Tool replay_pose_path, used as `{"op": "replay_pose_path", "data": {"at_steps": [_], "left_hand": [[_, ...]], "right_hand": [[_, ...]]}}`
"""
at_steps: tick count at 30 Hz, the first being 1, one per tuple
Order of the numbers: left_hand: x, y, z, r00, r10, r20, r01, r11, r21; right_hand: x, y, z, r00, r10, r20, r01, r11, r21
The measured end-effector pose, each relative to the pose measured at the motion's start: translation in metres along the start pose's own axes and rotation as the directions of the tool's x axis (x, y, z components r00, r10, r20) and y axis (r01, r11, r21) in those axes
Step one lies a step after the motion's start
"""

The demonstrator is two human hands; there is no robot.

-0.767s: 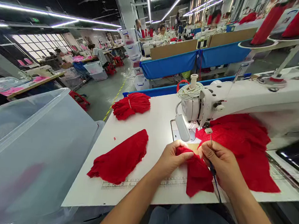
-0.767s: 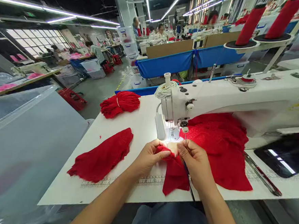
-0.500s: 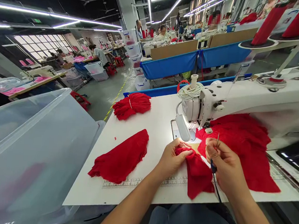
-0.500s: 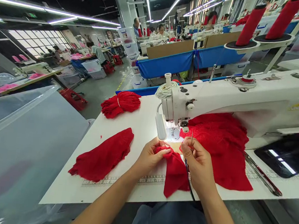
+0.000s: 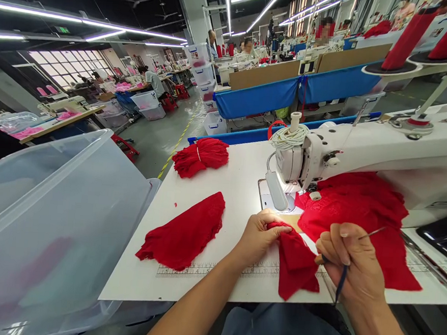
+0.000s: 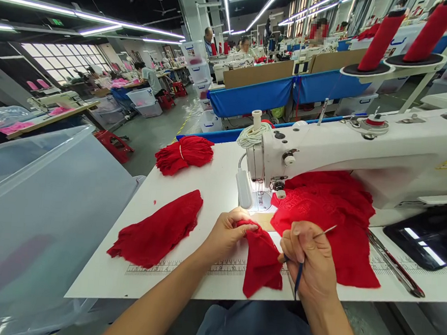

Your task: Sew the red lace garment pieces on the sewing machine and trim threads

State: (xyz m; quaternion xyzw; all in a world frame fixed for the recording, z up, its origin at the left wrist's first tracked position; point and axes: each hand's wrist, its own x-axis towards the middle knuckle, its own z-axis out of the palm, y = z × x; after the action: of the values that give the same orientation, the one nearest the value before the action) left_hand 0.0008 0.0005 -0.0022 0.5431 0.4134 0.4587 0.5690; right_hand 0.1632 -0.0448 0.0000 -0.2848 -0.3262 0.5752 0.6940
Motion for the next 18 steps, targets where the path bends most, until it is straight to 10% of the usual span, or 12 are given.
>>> {"op": "replay_pose_path", "data": {"at_steps": [9, 18], "left_hand": [[-0.0027, 0.0031, 0.0016, 0.976, -0.159, 0.146, 0.198, 0.931, -0.308], [-0.0006, -0.0025, 0.0002, 0.99, -0.129, 0.049, 0.136, 0.971, -0.198]], "right_hand": [[0.003, -0.0074, -0.0066, 0.986, -0.028, -0.163, 0.023, 0.999, -0.027], [-0.0031, -0.0038, -0.0042, 0.984, -0.039, -0.176, 0.031, 0.998, -0.045]]}}
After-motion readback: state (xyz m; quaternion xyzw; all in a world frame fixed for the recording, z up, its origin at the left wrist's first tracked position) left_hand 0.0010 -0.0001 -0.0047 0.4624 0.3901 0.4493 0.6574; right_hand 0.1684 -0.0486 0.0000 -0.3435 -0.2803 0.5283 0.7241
